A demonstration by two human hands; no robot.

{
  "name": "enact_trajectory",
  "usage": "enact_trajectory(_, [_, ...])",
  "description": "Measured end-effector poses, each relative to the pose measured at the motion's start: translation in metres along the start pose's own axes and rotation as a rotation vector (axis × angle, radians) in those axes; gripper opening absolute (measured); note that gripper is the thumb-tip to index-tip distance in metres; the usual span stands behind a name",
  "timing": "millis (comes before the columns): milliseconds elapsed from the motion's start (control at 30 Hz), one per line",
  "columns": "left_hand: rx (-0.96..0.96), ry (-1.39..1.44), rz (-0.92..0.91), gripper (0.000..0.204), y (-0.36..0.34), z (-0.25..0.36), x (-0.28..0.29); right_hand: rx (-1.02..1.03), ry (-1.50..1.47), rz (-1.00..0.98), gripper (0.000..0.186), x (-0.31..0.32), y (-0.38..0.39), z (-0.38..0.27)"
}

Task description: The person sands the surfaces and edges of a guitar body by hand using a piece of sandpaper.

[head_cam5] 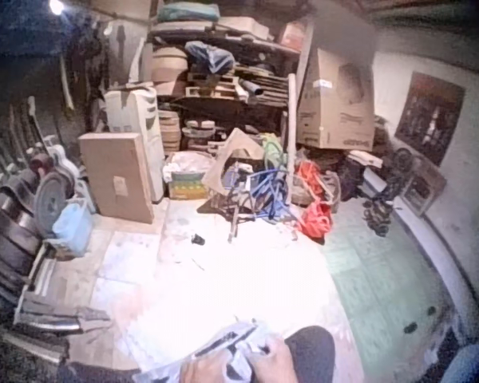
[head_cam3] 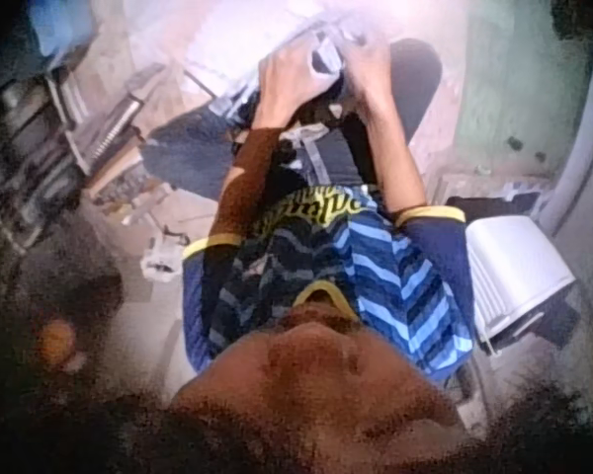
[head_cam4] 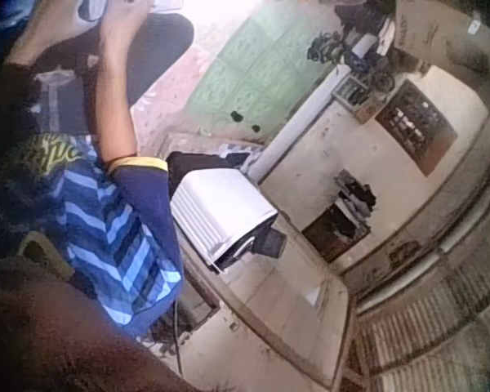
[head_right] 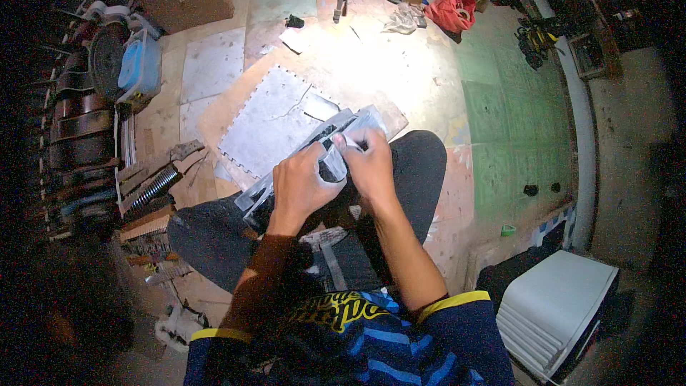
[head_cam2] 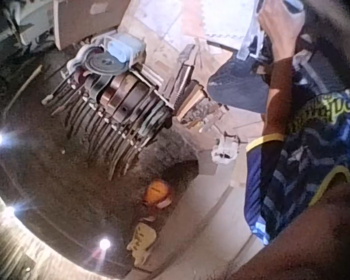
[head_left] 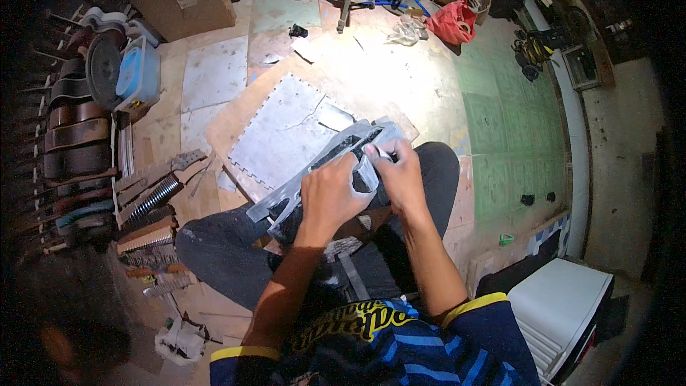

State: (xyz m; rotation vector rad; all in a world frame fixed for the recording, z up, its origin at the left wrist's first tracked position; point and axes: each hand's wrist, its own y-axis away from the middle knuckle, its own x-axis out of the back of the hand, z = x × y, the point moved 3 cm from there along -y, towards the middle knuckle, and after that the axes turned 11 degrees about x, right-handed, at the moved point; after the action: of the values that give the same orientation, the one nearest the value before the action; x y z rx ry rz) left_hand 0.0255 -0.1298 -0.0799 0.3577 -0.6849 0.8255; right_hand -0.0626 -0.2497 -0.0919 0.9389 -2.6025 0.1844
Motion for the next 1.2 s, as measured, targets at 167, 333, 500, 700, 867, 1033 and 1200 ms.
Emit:
enact_trajectory(167, [-0.016,0.018,0.015,0.034,0.006,0.001,-0.003,-0.055,0.010,-0.002,0.021,0.014,0.023,0.016])
enact_trajectory(333, [-0.029,-0.008,0.019,0.035,0.013,-0.001,-0.009,0.039,0.159,0.129,0.025,0.012,0.002,0.009])
enact_trajectory(500, [-0.050,0.013,0.014,0.029,0.015,0.002,-0.008,0.087,0.202,0.174,0.029,0.019,-0.012,0.037])
enact_trajectory(700, [-0.061,0.009,0.010,0.024,0.018,0.005,-0.002,0.059,0.157,0.112,0.030,0.013,0.016,0.032])
enact_trajectory(867, [-0.018,-0.004,0.012,0.033,0.013,-0.002,-0.005,-0.102,-0.038,0.209,0.030,0.013,-0.007,0.029])
enact_trajectory(1033, [-0.033,-0.005,0.029,0.038,0.006,0.000,0.001,0.118,0.251,0.269,0.029,0.018,-0.026,0.055])
enact_trajectory(1200, [-0.006,-0.047,0.034,0.043,-0.011,-0.001,0.015,-0.090,-0.034,0.390,0.023,0.050,-0.054,0.075])
